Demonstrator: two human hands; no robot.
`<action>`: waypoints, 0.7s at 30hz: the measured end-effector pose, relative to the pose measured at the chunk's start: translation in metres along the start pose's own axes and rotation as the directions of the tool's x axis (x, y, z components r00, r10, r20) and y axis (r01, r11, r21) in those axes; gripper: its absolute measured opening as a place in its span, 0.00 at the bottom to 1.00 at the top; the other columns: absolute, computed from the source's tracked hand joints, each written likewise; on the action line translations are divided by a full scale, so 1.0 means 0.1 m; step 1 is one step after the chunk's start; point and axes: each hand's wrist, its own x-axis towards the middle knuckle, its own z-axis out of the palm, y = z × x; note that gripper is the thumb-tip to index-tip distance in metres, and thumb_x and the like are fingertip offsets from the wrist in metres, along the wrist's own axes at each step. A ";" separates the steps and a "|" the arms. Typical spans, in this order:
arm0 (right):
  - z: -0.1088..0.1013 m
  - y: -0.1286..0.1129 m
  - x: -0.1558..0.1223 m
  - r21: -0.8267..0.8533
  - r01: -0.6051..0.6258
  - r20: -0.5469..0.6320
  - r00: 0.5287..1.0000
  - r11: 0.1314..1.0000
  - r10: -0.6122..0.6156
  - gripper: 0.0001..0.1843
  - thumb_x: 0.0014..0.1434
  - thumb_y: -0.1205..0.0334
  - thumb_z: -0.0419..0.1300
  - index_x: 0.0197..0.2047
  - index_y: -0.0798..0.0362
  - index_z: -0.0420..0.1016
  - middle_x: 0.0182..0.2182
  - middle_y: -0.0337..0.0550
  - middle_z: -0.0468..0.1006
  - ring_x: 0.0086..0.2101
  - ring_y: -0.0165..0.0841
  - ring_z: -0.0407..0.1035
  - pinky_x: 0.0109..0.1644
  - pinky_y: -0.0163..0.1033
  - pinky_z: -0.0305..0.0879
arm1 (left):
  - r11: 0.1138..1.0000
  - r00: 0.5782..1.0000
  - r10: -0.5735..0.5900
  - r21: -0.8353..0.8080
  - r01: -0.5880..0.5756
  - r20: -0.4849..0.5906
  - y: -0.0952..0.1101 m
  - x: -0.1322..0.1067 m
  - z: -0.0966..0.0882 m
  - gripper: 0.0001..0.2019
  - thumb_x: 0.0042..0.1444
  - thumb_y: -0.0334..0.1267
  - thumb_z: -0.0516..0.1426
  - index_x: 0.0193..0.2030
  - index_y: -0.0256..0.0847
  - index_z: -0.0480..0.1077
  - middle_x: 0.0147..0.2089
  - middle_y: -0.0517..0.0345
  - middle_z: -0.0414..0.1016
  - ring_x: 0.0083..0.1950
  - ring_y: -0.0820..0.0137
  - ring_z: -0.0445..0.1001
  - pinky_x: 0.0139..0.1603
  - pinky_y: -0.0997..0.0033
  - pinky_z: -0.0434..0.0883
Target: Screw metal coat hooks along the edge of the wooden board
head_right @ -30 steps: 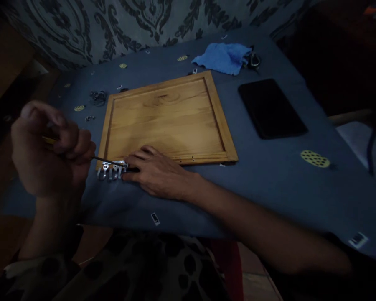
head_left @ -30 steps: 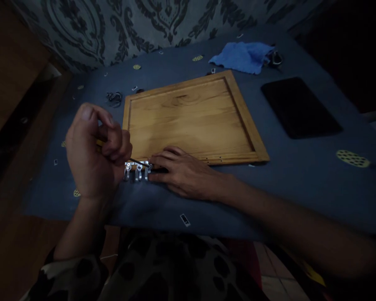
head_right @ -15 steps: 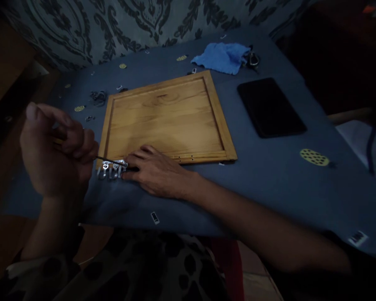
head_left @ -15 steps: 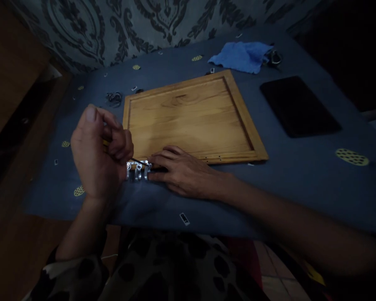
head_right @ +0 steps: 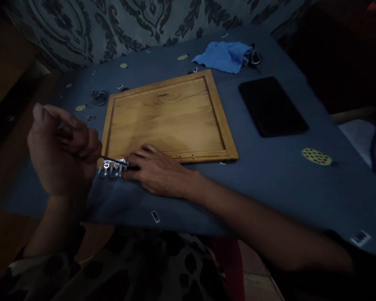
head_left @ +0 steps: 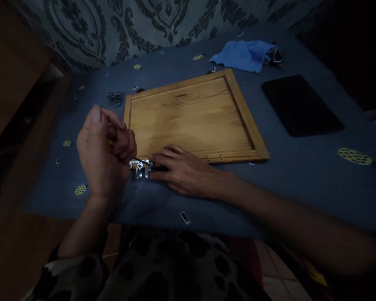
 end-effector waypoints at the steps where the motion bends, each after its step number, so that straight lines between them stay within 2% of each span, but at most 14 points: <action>1: 0.00 0.00 0.00 0.000 0.001 -0.004 1.000 1.000 -0.001 0.19 0.67 0.67 0.56 0.59 0.50 0.78 0.58 0.55 0.74 0.54 0.45 0.65 0.60 0.53 0.59 | 1.000 1.000 0.002 -0.002 -0.002 -0.002 0.00 -0.01 0.00 0.18 0.68 0.44 0.58 0.26 0.41 0.69 0.16 0.70 0.47 0.15 0.80 0.44 0.13 0.76 0.46; 8: 0.00 0.00 0.00 -0.004 -0.001 -0.005 1.000 1.000 0.001 0.19 0.67 0.67 0.57 0.59 0.50 0.78 0.58 0.55 0.74 0.55 0.45 0.65 0.60 0.54 0.60 | 1.000 1.000 0.004 -0.008 -0.004 0.012 -0.02 -0.04 0.03 0.17 0.69 0.37 0.54 0.26 0.39 0.70 0.16 0.69 0.48 0.15 0.80 0.45 0.13 0.79 0.46; 12: 0.01 0.00 0.00 -0.007 0.003 -0.006 1.000 1.000 -0.003 0.18 0.68 0.66 0.56 0.59 0.50 0.78 0.56 0.54 0.75 0.54 0.45 0.65 0.60 0.54 0.60 | 0.999 0.995 0.043 -0.032 -0.040 0.086 -0.06 -0.02 0.02 0.16 0.67 0.39 0.58 0.26 0.38 0.70 0.15 0.70 0.46 0.15 0.82 0.43 0.14 0.80 0.46; 21: 0.01 0.02 0.00 -0.018 0.018 -0.024 1.000 1.000 -0.019 0.17 0.69 0.66 0.56 0.58 0.51 0.78 0.56 0.55 0.75 0.55 0.45 0.66 0.61 0.54 0.60 | 0.997 0.955 -0.043 -0.049 0.060 0.292 -0.04 0.12 -0.04 0.16 0.61 0.42 0.63 0.24 0.40 0.68 0.15 0.72 0.44 0.14 0.83 0.37 0.12 0.79 0.45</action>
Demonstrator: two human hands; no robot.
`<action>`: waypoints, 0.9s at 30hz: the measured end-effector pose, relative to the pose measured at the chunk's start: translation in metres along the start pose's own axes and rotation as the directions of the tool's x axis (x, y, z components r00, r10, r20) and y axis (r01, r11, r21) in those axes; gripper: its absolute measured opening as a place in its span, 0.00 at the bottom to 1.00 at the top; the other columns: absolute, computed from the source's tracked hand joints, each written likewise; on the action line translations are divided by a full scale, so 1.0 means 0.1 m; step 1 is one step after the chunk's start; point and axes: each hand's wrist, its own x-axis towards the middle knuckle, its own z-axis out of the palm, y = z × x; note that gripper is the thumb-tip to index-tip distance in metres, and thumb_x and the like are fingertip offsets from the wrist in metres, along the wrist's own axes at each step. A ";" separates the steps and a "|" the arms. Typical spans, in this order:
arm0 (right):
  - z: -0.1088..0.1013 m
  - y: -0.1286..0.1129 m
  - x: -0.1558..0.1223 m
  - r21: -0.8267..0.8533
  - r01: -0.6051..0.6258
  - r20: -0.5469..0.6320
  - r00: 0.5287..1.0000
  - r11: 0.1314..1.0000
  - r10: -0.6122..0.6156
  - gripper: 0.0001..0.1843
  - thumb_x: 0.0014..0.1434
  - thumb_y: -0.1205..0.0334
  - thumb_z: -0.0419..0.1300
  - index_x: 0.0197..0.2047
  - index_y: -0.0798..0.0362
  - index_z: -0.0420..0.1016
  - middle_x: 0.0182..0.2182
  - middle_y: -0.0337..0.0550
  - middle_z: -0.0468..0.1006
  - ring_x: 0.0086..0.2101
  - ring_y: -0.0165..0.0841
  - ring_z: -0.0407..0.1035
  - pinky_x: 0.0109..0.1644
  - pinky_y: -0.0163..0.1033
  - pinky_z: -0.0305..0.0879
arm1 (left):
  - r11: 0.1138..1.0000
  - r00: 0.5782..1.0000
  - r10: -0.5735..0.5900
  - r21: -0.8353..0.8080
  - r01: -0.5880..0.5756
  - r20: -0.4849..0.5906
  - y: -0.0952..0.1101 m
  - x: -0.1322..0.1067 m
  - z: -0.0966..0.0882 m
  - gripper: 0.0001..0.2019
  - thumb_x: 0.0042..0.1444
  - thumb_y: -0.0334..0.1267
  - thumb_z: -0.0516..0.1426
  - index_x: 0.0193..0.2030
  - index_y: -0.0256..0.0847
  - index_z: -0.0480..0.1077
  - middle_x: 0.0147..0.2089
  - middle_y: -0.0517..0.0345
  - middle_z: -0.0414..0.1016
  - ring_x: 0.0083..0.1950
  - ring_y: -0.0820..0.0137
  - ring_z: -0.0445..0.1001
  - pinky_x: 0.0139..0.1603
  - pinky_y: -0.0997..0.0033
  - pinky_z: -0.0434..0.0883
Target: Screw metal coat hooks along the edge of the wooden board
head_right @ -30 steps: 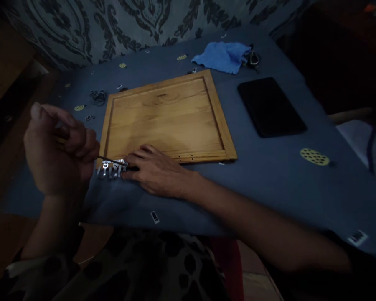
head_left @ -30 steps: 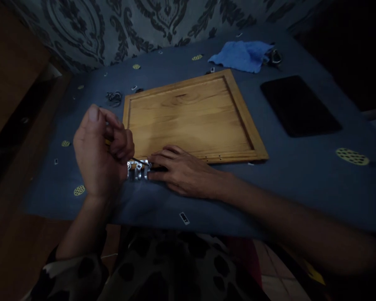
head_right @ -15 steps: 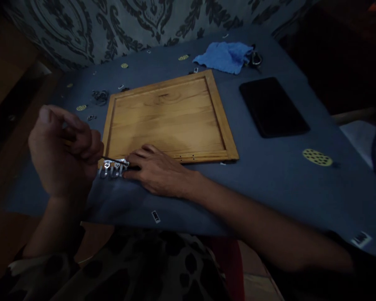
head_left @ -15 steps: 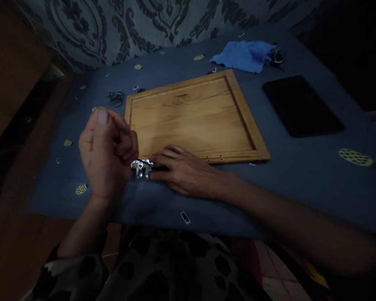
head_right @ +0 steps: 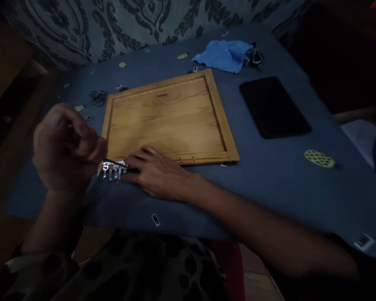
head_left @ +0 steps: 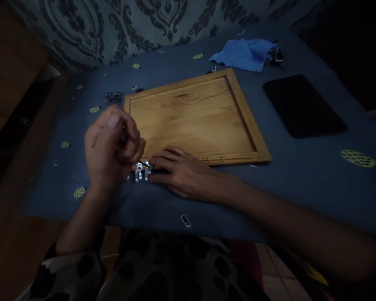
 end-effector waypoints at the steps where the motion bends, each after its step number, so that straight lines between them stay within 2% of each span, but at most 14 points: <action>1: 0.00 0.00 0.00 0.003 0.002 0.000 1.000 1.000 -0.002 0.18 0.69 0.66 0.56 0.58 0.51 0.78 0.57 0.55 0.75 0.56 0.45 0.66 0.62 0.54 0.60 | 1.000 0.999 -0.002 -0.004 0.002 0.040 0.00 0.01 -0.01 0.17 0.62 0.43 0.63 0.25 0.40 0.69 0.15 0.71 0.45 0.13 0.83 0.38 0.12 0.79 0.45; 5: 0.01 0.00 -0.01 0.007 -0.013 -0.002 1.000 1.000 0.013 0.18 0.68 0.66 0.57 0.58 0.51 0.78 0.56 0.55 0.75 0.54 0.45 0.65 0.60 0.53 0.60 | 0.999 0.976 -0.023 -0.036 0.032 0.216 -0.01 0.01 -0.04 0.16 0.66 0.43 0.59 0.26 0.40 0.71 0.16 0.69 0.50 0.12 0.82 0.41 0.11 0.78 0.46; 10: 0.01 -0.01 -0.01 0.005 -0.022 -0.004 1.000 1.000 0.022 0.17 0.68 0.66 0.58 0.58 0.50 0.78 0.55 0.52 0.76 0.53 0.44 0.64 0.60 0.51 0.59 | 0.993 0.947 -0.093 -0.040 0.111 0.308 0.01 0.02 -0.08 0.14 0.64 0.42 0.61 0.28 0.40 0.74 0.17 0.67 0.54 0.12 0.84 0.41 0.11 0.79 0.48; 14: 0.02 0.00 -0.01 0.007 -0.027 0.014 1.000 1.000 0.027 0.18 0.67 0.67 0.58 0.59 0.50 0.78 0.57 0.53 0.75 0.54 0.45 0.64 0.60 0.52 0.60 | 0.985 0.920 -0.132 -0.052 0.163 0.370 0.01 0.09 -0.13 0.14 0.64 0.42 0.61 0.28 0.40 0.76 0.15 0.68 0.52 0.11 0.85 0.40 0.10 0.82 0.47; 20: 0.02 0.01 0.00 -0.003 -0.035 0.027 0.999 0.999 0.035 0.17 0.71 0.63 0.55 0.59 0.49 0.78 0.55 0.52 0.75 0.54 0.44 0.65 0.61 0.52 0.60 | 0.975 0.846 -0.148 -0.067 0.211 0.512 -0.02 0.19 -0.23 0.17 0.66 0.45 0.58 0.27 0.40 0.75 0.13 0.70 0.46 0.09 0.86 0.38 0.09 0.83 0.50; 23: 0.02 0.01 -0.01 0.004 -0.031 0.024 0.999 1.000 0.031 0.17 0.71 0.63 0.54 0.59 0.50 0.77 0.55 0.52 0.75 0.54 0.45 0.65 0.61 0.52 0.60 | 0.982 0.818 -0.146 -0.018 0.187 0.557 -0.01 0.21 -0.25 0.18 0.67 0.46 0.57 0.27 0.39 0.74 0.13 0.70 0.47 0.09 0.85 0.40 0.10 0.81 0.50; 27: 0.04 0.02 -0.01 0.002 -0.013 -0.007 1.000 1.000 0.013 0.18 0.68 0.65 0.56 0.59 0.50 0.77 0.55 0.52 0.75 0.54 0.45 0.64 0.60 0.52 0.60 | 0.985 0.791 -0.172 0.102 0.138 0.587 0.04 0.20 -0.26 0.20 0.68 0.48 0.56 0.27 0.40 0.72 0.15 0.67 0.50 0.12 0.81 0.48 0.13 0.77 0.51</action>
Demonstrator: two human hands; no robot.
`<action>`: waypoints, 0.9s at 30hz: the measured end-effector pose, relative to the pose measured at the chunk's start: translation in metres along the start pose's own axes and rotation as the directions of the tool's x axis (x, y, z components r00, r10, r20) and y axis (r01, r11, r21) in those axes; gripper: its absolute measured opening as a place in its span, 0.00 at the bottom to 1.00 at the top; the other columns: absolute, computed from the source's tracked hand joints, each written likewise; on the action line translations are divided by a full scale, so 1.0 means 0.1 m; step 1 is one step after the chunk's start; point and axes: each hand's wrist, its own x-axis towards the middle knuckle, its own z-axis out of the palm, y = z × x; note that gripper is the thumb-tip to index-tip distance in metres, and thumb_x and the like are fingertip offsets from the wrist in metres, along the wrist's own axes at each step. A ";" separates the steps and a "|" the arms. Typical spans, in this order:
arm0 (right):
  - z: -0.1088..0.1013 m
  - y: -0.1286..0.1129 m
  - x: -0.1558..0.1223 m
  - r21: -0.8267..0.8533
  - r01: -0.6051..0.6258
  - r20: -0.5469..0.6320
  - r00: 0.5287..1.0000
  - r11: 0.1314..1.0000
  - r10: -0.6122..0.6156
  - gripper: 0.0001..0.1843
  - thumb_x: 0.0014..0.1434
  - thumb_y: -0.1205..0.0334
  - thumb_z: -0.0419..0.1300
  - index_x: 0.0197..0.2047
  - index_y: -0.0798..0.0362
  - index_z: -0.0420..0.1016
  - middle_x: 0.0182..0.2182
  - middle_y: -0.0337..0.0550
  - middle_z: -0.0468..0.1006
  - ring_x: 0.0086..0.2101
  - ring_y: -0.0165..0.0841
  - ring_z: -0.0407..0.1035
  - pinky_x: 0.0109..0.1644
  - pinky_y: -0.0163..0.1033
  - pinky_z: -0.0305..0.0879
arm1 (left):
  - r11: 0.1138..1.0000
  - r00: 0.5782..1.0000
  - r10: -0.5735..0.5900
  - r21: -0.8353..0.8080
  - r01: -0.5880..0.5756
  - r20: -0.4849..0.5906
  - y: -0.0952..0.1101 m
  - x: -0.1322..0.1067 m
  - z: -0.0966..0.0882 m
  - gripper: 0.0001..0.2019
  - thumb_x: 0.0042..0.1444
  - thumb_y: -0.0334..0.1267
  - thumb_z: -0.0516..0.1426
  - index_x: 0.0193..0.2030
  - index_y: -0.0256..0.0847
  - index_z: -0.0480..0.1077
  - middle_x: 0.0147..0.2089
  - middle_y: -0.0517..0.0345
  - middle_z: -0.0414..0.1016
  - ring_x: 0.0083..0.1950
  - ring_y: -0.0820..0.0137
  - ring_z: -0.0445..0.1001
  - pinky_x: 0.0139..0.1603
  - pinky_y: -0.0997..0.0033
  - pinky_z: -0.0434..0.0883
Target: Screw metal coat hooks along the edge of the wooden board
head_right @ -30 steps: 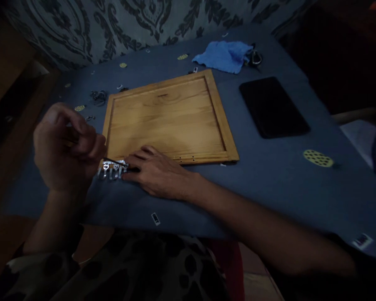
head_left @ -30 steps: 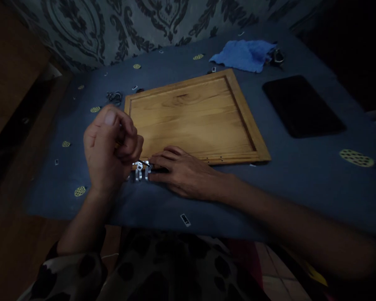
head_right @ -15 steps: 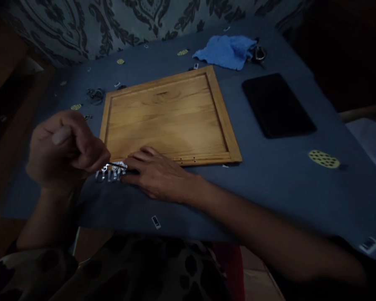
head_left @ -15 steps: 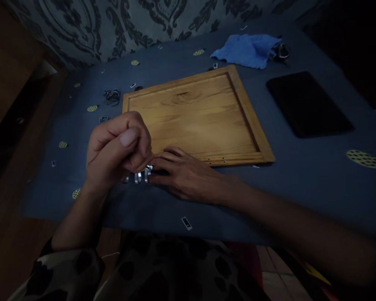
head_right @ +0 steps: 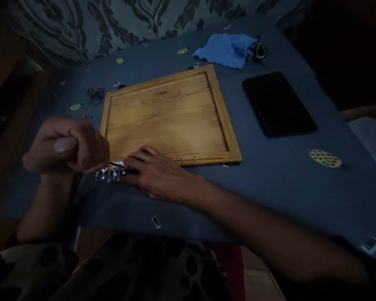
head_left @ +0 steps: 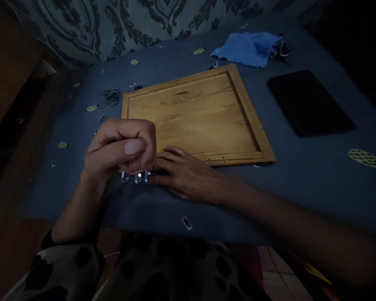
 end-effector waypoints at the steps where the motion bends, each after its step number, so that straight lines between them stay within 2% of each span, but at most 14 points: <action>1: 0.00 0.00 0.00 -0.002 0.003 -0.009 1.000 1.000 -0.003 0.18 0.68 0.65 0.56 0.59 0.50 0.77 0.55 0.52 0.76 0.54 0.45 0.64 0.60 0.52 0.60 | 1.000 1.000 -0.012 0.015 0.012 -0.001 0.01 -0.01 0.01 0.20 0.68 0.48 0.56 0.26 0.40 0.72 0.16 0.67 0.50 0.12 0.80 0.50 0.14 0.76 0.51; 6: -0.01 -0.01 0.00 0.011 0.008 -0.007 1.000 1.000 -0.008 0.19 0.67 0.68 0.57 0.59 0.51 0.77 0.57 0.53 0.75 0.54 0.44 0.65 0.60 0.52 0.59 | 1.000 0.998 0.027 0.009 -0.027 -0.057 0.01 -0.07 0.05 0.19 0.67 0.47 0.57 0.27 0.40 0.72 0.17 0.67 0.50 0.13 0.80 0.48 0.14 0.75 0.51; 8: -0.02 -0.02 0.01 0.006 0.002 0.009 1.000 1.000 -0.003 0.19 0.67 0.68 0.58 0.59 0.51 0.77 0.57 0.53 0.75 0.55 0.44 0.65 0.62 0.52 0.59 | 0.998 0.991 0.052 -0.017 -0.055 -0.127 0.01 -0.10 0.09 0.18 0.67 0.46 0.57 0.27 0.40 0.72 0.17 0.67 0.51 0.14 0.81 0.47 0.14 0.76 0.51; 10: -0.03 -0.02 0.01 -0.006 -0.002 0.027 1.000 1.000 0.002 0.18 0.67 0.68 0.58 0.58 0.51 0.78 0.57 0.53 0.75 0.55 0.44 0.65 0.62 0.52 0.59 | 0.999 0.969 0.037 -0.012 -0.041 -0.243 0.01 -0.13 0.15 0.17 0.65 0.48 0.60 0.28 0.40 0.72 0.18 0.66 0.54 0.15 0.80 0.51 0.16 0.76 0.54; 12: -0.04 -0.02 0.01 -0.007 0.003 0.039 0.999 1.000 -0.003 0.18 0.67 0.67 0.58 0.58 0.50 0.78 0.58 0.53 0.74 0.56 0.44 0.65 0.62 0.52 0.59 | 1.000 0.914 0.006 0.010 -0.001 -0.405 0.02 -0.13 0.24 0.19 0.62 0.53 0.63 0.29 0.40 0.72 0.19 0.64 0.59 0.18 0.77 0.58 0.19 0.75 0.59; 14: -0.03 -0.02 0.01 -0.005 0.006 0.036 0.999 1.000 -0.006 0.18 0.67 0.66 0.58 0.58 0.50 0.77 0.59 0.53 0.74 0.56 0.44 0.65 0.62 0.53 0.59 | 1.000 0.824 0.010 0.011 -0.004 -0.566 0.01 -0.11 0.33 0.21 0.59 0.57 0.64 0.29 0.41 0.71 0.19 0.65 0.60 0.20 0.76 0.60 0.20 0.75 0.60; 17: -0.01 -0.02 0.01 -0.004 -0.002 0.020 1.000 1.000 0.002 0.18 0.68 0.66 0.56 0.58 0.50 0.78 0.57 0.54 0.74 0.54 0.45 0.65 0.61 0.54 0.60 | 0.994 0.695 0.069 -0.013 -0.113 -0.716 -0.02 -0.05 0.44 0.22 0.58 0.55 0.66 0.25 0.41 0.70 0.17 0.69 0.54 0.16 0.80 0.49 0.15 0.78 0.50; 19: -0.01 -0.03 0.01 0.000 -0.005 0.013 1.000 1.000 0.005 0.18 0.68 0.66 0.56 0.58 0.50 0.78 0.56 0.54 0.75 0.54 0.45 0.65 0.60 0.54 0.60 | 0.988 0.663 0.086 -0.021 -0.152 -0.744 -0.04 -0.01 0.48 0.23 0.57 0.55 0.67 0.23 0.40 0.69 0.15 0.70 0.50 0.15 0.82 0.44 0.13 0.77 0.44; 22: -0.01 -0.03 0.01 0.006 -0.005 0.015 1.000 1.000 0.005 0.18 0.68 0.67 0.55 0.58 0.50 0.78 0.55 0.53 0.76 0.54 0.45 0.65 0.60 0.53 0.60 | 0.990 0.676 0.063 -0.040 -0.135 -0.734 -0.04 0.03 0.49 0.25 0.57 0.55 0.66 0.20 0.40 0.68 0.14 0.70 0.48 0.14 0.82 0.42 0.12 0.75 0.42; 27: -0.01 -0.03 0.01 -0.016 0.003 0.020 1.000 1.000 -0.002 0.17 0.68 0.66 0.57 0.57 0.50 0.78 0.55 0.53 0.75 0.53 0.45 0.65 0.59 0.52 0.60 | 0.993 0.755 0.030 -0.070 -0.100 -0.654 -0.04 0.07 0.45 0.27 0.56 0.55 0.67 0.18 0.39 0.65 0.14 0.69 0.49 0.13 0.83 0.40 0.12 0.76 0.41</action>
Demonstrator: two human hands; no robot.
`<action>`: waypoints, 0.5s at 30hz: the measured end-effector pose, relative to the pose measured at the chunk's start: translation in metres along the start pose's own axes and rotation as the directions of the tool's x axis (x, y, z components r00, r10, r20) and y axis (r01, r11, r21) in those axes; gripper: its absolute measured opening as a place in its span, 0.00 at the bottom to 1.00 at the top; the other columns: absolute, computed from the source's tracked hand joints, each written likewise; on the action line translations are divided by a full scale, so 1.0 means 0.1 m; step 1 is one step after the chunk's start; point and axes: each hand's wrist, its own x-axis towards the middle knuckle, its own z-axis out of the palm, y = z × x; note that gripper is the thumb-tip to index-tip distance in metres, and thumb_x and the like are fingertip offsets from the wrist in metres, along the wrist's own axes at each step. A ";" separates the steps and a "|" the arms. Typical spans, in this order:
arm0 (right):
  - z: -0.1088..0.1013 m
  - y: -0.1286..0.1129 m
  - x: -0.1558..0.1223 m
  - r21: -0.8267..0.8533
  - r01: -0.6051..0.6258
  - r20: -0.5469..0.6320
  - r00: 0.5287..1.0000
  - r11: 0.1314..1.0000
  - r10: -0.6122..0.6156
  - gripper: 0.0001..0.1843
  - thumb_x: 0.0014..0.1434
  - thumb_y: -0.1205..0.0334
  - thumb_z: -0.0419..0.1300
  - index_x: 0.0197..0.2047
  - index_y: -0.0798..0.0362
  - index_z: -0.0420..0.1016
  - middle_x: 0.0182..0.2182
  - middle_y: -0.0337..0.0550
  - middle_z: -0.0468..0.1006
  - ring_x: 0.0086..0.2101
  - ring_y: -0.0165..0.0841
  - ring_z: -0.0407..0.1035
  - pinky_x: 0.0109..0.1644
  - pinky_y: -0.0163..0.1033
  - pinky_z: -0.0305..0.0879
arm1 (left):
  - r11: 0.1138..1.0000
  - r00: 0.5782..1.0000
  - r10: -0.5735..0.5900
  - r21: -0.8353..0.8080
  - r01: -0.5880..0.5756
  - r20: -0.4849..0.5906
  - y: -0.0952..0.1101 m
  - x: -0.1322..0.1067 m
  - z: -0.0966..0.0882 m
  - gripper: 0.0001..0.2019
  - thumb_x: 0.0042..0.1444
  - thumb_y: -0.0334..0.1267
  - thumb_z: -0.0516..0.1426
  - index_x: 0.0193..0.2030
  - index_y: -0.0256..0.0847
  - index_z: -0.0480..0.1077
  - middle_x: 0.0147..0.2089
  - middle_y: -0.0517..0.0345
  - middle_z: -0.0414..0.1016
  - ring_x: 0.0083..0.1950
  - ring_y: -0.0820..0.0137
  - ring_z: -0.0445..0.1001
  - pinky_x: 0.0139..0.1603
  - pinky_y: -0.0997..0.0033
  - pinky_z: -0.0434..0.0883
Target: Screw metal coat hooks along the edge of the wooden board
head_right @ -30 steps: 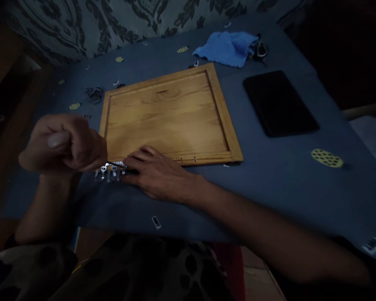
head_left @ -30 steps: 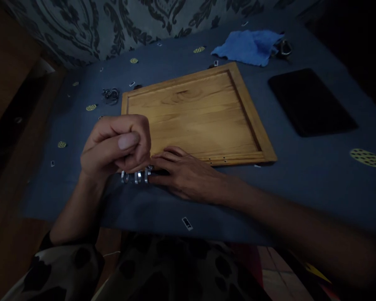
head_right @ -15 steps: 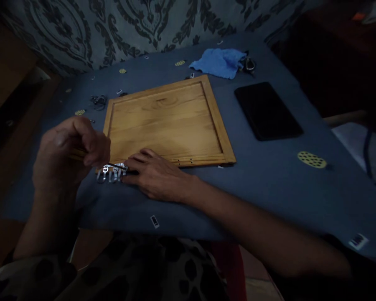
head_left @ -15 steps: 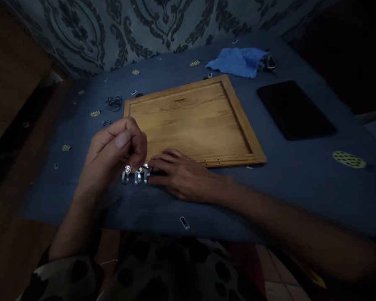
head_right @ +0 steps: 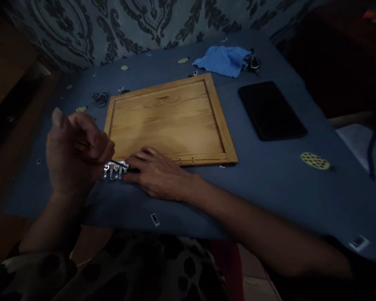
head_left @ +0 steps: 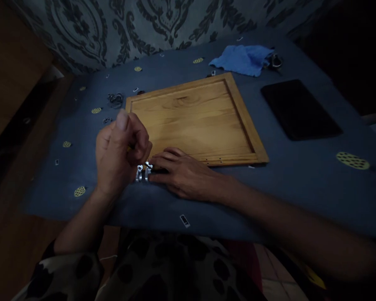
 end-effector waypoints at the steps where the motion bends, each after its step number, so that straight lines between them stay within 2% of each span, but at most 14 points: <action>1: 0.00 0.00 0.00 -0.003 0.001 -0.001 1.000 1.000 -0.001 0.17 0.68 0.65 0.57 0.57 0.50 0.78 0.56 0.53 0.75 0.53 0.45 0.65 0.59 0.52 0.59 | 1.000 1.000 -0.008 -0.002 0.008 0.024 0.00 0.01 -0.01 0.27 0.57 0.55 0.66 0.17 0.39 0.64 0.14 0.69 0.48 0.13 0.83 0.40 0.12 0.77 0.41; 5: 0.00 0.00 0.00 -0.004 -0.006 0.006 1.000 1.000 0.006 0.16 0.69 0.65 0.56 0.57 0.49 0.78 0.56 0.52 0.75 0.53 0.44 0.65 0.60 0.52 0.59 | 0.999 0.994 -0.023 -0.029 0.026 0.102 -0.02 0.05 -0.04 0.28 0.61 0.55 0.63 0.17 0.39 0.63 0.13 0.70 0.45 0.12 0.84 0.38 0.11 0.79 0.42; 10: 0.00 -0.01 0.00 0.007 -0.018 0.008 1.000 1.000 0.018 0.17 0.67 0.66 0.59 0.57 0.50 0.78 0.58 0.52 0.75 0.54 0.44 0.64 0.61 0.52 0.58 | 1.000 0.976 -0.024 -0.010 0.027 0.215 -0.03 0.07 -0.07 0.29 0.63 0.56 0.61 0.18 0.39 0.62 0.13 0.69 0.48 0.12 0.84 0.39 0.10 0.79 0.43; 15: -0.02 -0.01 0.00 0.027 -0.017 0.007 1.000 0.999 0.017 0.17 0.68 0.66 0.57 0.58 0.50 0.78 0.58 0.52 0.74 0.55 0.44 0.64 0.61 0.52 0.58 | 0.998 0.966 -0.054 -0.003 0.056 0.253 -0.02 0.06 -0.09 0.29 0.64 0.56 0.60 0.18 0.38 0.62 0.14 0.69 0.46 0.13 0.85 0.40 0.12 0.80 0.46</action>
